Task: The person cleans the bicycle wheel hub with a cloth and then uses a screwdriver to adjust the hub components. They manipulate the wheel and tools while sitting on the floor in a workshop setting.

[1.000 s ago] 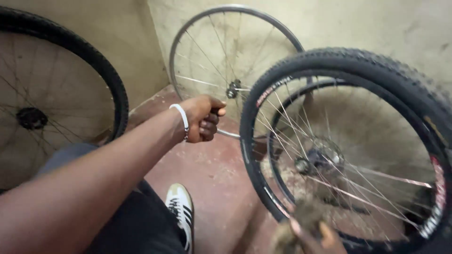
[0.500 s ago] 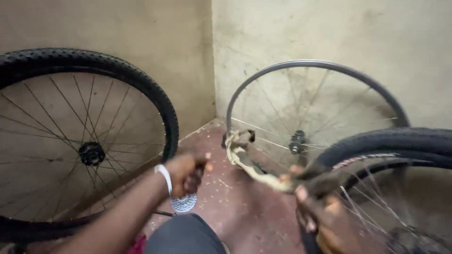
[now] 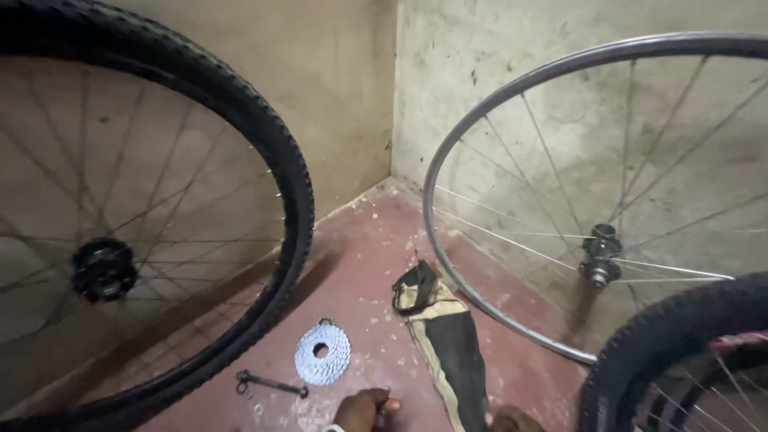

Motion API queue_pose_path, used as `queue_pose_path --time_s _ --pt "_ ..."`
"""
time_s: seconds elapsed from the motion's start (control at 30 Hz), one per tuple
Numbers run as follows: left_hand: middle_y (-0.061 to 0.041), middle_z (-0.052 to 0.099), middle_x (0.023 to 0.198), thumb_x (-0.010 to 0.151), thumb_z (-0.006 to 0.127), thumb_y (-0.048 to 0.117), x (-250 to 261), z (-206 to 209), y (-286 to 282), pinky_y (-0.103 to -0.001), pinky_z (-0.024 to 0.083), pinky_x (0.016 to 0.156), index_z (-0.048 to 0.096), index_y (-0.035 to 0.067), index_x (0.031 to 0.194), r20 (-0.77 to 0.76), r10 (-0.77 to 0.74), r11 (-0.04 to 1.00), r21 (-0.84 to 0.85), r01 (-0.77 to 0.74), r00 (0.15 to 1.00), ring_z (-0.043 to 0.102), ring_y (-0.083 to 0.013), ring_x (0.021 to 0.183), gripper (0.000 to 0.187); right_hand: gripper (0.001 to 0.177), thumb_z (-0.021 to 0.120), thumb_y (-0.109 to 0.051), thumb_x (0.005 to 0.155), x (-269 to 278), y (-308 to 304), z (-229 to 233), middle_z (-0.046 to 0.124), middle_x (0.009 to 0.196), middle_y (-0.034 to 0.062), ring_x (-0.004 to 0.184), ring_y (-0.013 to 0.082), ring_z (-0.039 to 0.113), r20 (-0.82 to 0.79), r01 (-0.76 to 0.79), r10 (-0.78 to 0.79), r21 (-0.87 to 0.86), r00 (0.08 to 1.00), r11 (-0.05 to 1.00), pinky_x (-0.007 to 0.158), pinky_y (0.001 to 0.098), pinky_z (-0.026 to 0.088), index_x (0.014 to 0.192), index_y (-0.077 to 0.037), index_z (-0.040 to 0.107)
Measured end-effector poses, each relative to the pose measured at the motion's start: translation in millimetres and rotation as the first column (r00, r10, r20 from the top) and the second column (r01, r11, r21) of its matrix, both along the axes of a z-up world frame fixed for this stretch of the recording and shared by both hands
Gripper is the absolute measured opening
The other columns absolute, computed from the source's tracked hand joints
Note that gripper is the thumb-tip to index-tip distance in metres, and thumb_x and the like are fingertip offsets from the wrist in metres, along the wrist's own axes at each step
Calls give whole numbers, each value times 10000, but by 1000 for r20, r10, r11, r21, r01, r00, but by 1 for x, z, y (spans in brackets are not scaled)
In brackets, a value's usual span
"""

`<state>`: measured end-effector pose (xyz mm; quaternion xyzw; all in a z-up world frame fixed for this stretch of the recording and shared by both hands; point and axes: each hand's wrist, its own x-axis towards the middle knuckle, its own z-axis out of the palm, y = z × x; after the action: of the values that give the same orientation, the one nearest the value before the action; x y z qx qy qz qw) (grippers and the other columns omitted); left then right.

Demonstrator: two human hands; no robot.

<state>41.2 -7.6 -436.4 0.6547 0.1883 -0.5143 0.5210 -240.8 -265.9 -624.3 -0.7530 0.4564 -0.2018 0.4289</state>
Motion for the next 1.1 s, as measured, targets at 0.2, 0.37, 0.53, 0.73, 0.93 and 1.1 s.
queue_pose_path --time_s 0.2,0.37,0.53,0.73,0.93,1.1 --pt "-153 820 836 956 699 129 19 -22 -44 -286 509 677 817 -116 936 8 28 1000 13 -28 1000 672 -208 688 273 293 668 -393 861 165 29 179 815 839 31 756 192 734 -232 11 -14 -16 973 1000 752 305 568 963 -187 850" --pt "-125 683 676 869 782 162 42 7 -77 -333 485 598 750 -67 720 218 -40 998 50 30 975 566 -229 601 275 253 685 -291 892 229 38 203 725 804 128 748 305 707 -206 166 -155 35 966 986 721 420 552 1014 -76 633" --pt "-145 748 811 810 755 315 84 -37 -117 -440 535 666 768 64 884 675 -603 795 464 390 425 675 -339 678 262 207 801 -84 789 228 23 181 705 713 28 622 121 579 102 -145 128 187 987 972 640 260 494 995 -77 817" --pt "-68 774 866 778 810 276 57 -7 -124 -317 581 776 790 91 872 501 -279 959 196 206 819 706 -218 781 208 634 793 -362 788 197 38 179 616 1187 133 1049 337 662 -310 190 -228 -148 923 970 919 448 540 1343 -134 587" --pt "-140 694 1167 950 545 210 27 28 -99 -473 535 924 530 232 1421 576 -755 620 472 627 313 676 -357 1055 472 257 790 -267 800 202 35 200 680 1029 78 912 266 683 -316 257 -260 -49 912 965 822 409 536 1013 -140 721" --pt "-176 664 1107 1069 396 234 14 25 -93 -538 529 858 252 327 1548 404 -887 443 612 655 222 671 -364 1000 510 352 767 -88 775 208 25 180 628 1094 91 960 233 658 -72 1 -12 -151 997 989 867 367 543 1117 -134 694"
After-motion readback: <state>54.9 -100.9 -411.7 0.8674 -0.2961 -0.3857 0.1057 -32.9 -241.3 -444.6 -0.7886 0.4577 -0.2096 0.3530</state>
